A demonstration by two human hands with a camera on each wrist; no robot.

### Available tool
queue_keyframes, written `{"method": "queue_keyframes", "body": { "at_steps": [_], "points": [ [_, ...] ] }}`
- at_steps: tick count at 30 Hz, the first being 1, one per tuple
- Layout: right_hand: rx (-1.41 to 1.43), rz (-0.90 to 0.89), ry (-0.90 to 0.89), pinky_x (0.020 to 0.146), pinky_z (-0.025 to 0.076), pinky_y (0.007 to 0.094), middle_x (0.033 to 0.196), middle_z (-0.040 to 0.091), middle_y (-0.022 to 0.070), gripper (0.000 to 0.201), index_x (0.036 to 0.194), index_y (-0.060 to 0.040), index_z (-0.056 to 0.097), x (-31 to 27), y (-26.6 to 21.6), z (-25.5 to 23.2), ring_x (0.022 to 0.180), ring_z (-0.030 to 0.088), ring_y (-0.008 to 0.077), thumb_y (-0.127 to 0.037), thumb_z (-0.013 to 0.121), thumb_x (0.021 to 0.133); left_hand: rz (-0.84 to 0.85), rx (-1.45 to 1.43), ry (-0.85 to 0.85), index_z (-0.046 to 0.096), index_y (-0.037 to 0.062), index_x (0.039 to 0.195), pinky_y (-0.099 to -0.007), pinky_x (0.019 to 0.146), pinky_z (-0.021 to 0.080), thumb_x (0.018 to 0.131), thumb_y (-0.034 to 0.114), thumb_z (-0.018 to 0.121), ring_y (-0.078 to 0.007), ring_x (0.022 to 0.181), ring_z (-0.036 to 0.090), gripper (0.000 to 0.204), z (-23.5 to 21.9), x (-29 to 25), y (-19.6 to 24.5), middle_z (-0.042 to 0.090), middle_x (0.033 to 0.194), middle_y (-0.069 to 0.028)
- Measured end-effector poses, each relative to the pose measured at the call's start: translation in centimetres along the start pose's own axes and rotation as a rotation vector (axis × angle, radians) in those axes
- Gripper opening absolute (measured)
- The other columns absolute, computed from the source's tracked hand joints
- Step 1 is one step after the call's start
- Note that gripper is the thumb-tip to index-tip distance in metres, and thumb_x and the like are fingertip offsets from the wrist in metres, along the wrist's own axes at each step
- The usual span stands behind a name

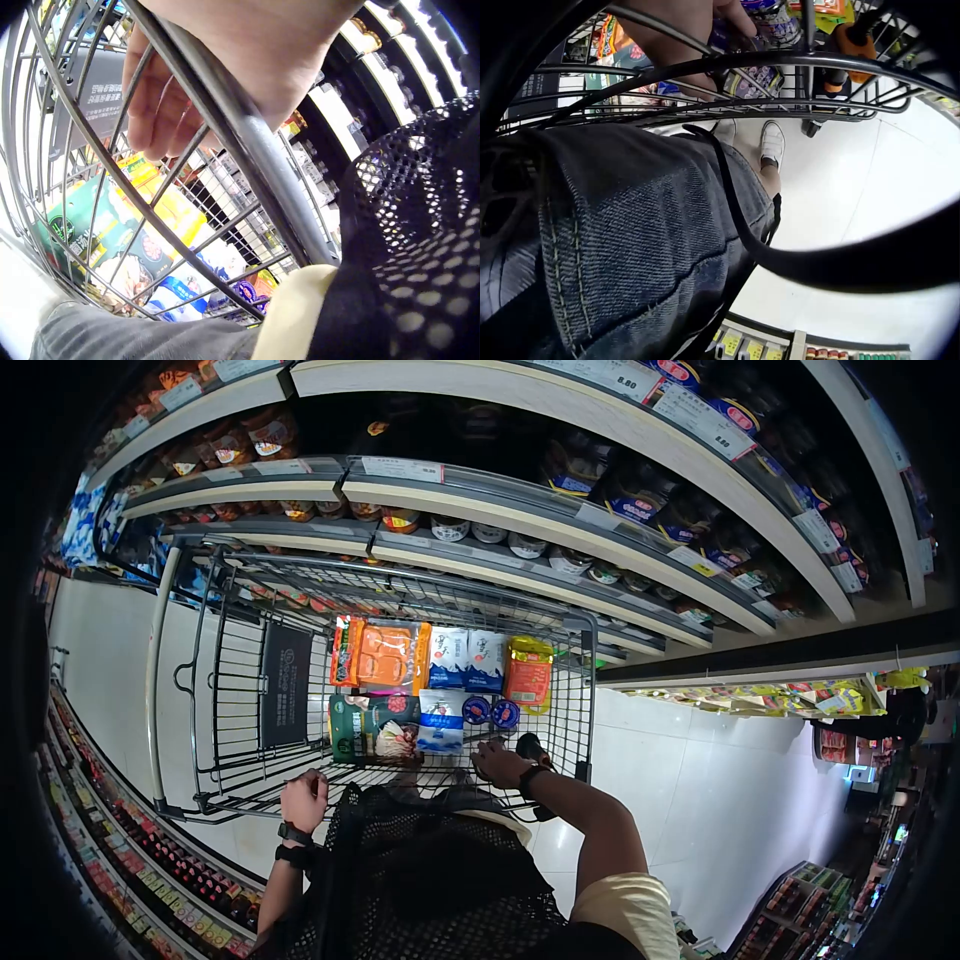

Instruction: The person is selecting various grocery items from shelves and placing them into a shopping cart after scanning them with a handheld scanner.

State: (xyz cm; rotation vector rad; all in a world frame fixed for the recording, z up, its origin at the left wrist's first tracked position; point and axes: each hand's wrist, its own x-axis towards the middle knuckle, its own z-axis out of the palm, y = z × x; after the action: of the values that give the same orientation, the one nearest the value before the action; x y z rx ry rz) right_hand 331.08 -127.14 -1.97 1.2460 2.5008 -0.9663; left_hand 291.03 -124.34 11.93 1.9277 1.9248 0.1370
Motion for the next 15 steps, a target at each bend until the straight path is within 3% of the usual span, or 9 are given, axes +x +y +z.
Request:
{"method": "queue_keyframes", "body": {
  "at_steps": [4, 8, 10, 12, 15],
  "points": [
    [0.084, 0.049, -0.038, 0.078, 0.053, 0.0435, 0.119, 0.044, 0.0204, 0.048, 0.120, -0.0035, 0.042, 0.0, -0.3, -0.3, 0.108, 0.048, 0.0401, -0.009, 0.060, 0.076, -0.029, 0.010, -0.051, 0.062, 0.0083, 0.079, -0.0433, 0.056, 0.049, 0.081, 0.021, 0.057, -0.0343, 0.062, 0.061, 0.013, -0.8, 0.0, 0.8, 0.062, 0.066, -0.0147],
    [0.058, 0.095, -0.133, 0.076, 0.053, 0.0442, 0.115, 0.045, 0.0200, 0.048, 0.118, -0.0032, 0.041, -1.0, -1.7, -3.6, 0.106, 0.049, 0.0406, -0.010, 0.062, 0.074, -0.033, -0.004, -0.045, 0.062, 0.0084, 0.079, -0.0433, 0.056, 0.049, 0.081, 0.021, 0.057, -0.0342, 0.062, 0.061, 0.013, -0.6, -0.2, 0.8, 0.062, 0.066, -0.0144],
    [0.093, 0.042, -0.057, 0.074, 0.051, 0.0453, 0.111, 0.047, 0.0216, 0.052, 0.113, -0.0042, 0.041, -1.8, -1.5, -3.5, 0.090, 0.058, 0.0385, -0.012, 0.067, 0.069, -0.017, -0.018, -0.022, 0.062, 0.0085, 0.079, -0.0434, 0.056, 0.049, 0.082, 0.021, 0.057, -0.0342, 0.061, 0.061, 0.013, -0.1, -0.3, 0.2, 0.062, 0.066, -0.0142],
    [0.106, 0.074, -0.078, 0.074, 0.051, 0.0448, 0.107, 0.049, 0.0228, 0.058, 0.113, -0.0019, 0.040, -1.5, -1.3, -4.9, 0.088, 0.058, 0.0379, -0.018, 0.071, 0.067, -0.032, 0.002, -0.028, 0.062, 0.0086, 0.079, -0.0432, 0.056, 0.049, 0.082, 0.020, 0.057, -0.0340, 0.061, 0.061, 0.013, -0.3, 0.0, 0.5, 0.063, 0.066, -0.0139],
    [0.360, 0.259, -0.077, 0.078, 0.049, 0.0416, 0.109, 0.049, 0.0280, 0.076, 0.119, 0.0053, 0.036, -0.8, -0.2, -8.0, 0.090, 0.057, 0.0399, -0.033, 0.075, 0.066, -0.028, 0.032, -0.036, 0.062, 0.0087, 0.078, -0.0432, 0.056, 0.049, 0.081, 0.020, 0.056, -0.0333, 0.061, 0.061, 0.013, -0.5, 0.2, 0.6, 0.063, 0.067, -0.0135]
  ]
}}
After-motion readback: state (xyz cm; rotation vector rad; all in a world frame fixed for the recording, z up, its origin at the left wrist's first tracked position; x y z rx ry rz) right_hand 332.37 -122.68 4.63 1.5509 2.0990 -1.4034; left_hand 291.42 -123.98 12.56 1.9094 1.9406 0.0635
